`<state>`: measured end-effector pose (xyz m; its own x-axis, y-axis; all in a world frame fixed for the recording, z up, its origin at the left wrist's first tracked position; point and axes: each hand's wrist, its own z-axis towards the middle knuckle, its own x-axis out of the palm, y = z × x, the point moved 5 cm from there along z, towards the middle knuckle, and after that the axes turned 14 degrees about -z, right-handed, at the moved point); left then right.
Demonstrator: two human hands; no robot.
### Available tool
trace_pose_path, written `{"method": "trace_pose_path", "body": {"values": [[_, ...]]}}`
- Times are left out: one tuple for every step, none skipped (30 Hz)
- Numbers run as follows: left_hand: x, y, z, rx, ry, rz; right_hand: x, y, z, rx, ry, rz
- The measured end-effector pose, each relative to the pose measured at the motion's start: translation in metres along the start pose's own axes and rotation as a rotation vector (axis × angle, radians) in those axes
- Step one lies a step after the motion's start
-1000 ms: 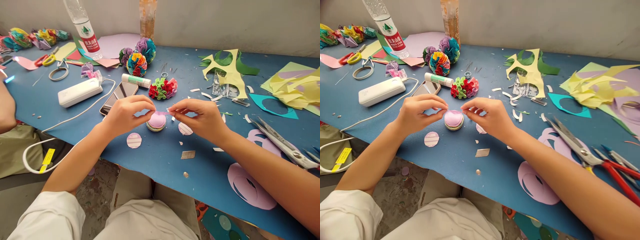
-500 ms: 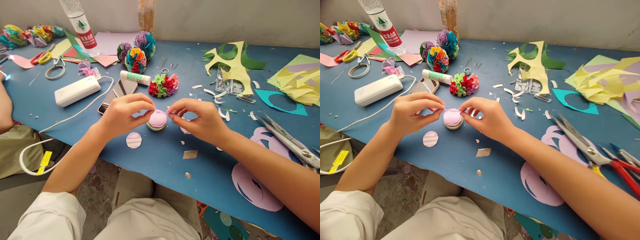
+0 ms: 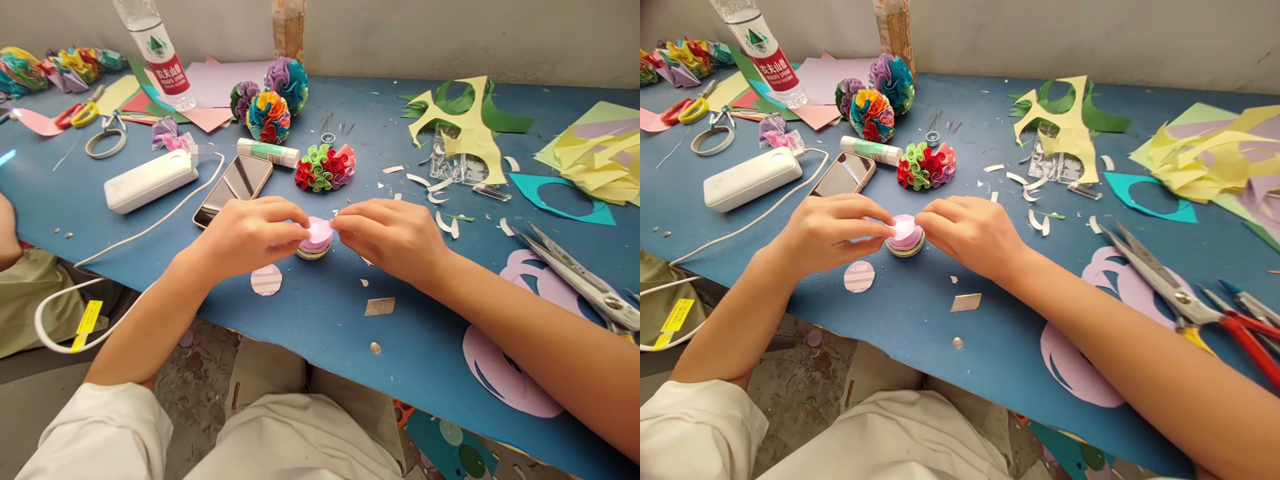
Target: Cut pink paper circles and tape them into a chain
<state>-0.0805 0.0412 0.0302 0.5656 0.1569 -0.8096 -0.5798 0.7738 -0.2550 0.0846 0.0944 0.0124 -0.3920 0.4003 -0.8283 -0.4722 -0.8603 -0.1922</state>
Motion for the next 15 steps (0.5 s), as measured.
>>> {"method": "trace_pose_path", "body": {"values": [[0.0,-0.001,0.0,0.009,0.018,0.036,0.001,0.001,0.0,-0.025,0.011,-0.038],[0.001,-0.001,-0.001,0.017,0.036,0.07,0.002,0.001,0.0,-0.045,0.027,-0.066],[0.001,-0.002,-0.001,0.023,0.053,0.102,0.003,0.002,0.0,-0.06,0.049,-0.082],[0.002,-0.003,-0.001,0.033,0.065,0.129,0.003,0.003,0.0,-0.074,0.07,-0.087],[0.002,-0.005,-0.001,0.046,0.069,0.149,0.003,0.003,0.0,-0.085,0.09,-0.084],[0.001,-0.006,-0.001,0.06,0.067,0.162,0.003,0.003,0.0,-0.09,0.101,-0.075],[0.001,-0.008,-0.001,0.074,0.059,0.171,0.003,0.003,0.0,-0.089,0.105,-0.064],[0.0,-0.009,-0.001,0.087,0.048,0.18,0.002,0.002,0.0,-0.083,0.102,-0.051],[-0.001,-0.01,-0.001,0.101,0.036,0.189,0.001,0.002,0.0,-0.076,0.095,-0.04],[-0.001,-0.011,-0.001,0.113,0.026,0.2,0.0,0.001,0.001,-0.07,0.085,-0.037],[-0.001,-0.012,-0.001,0.12,0.021,0.211,0.0,0.001,0.001,-0.07,0.08,-0.043],[-0.001,-0.012,-0.002,0.122,0.021,0.22,0.0,0.002,0.001,-0.076,0.081,-0.057],[-0.001,-0.011,-0.002,0.118,0.027,0.226,0.001,0.002,0.001,-0.089,0.091,-0.078],[-0.001,-0.01,-0.002,0.108,0.038,0.228,0.002,0.003,0.001,-0.105,0.102,-0.104],[0.0,-0.009,-0.002,0.094,0.052,0.23,0.003,0.004,0.002,-0.123,0.112,-0.129]]}}
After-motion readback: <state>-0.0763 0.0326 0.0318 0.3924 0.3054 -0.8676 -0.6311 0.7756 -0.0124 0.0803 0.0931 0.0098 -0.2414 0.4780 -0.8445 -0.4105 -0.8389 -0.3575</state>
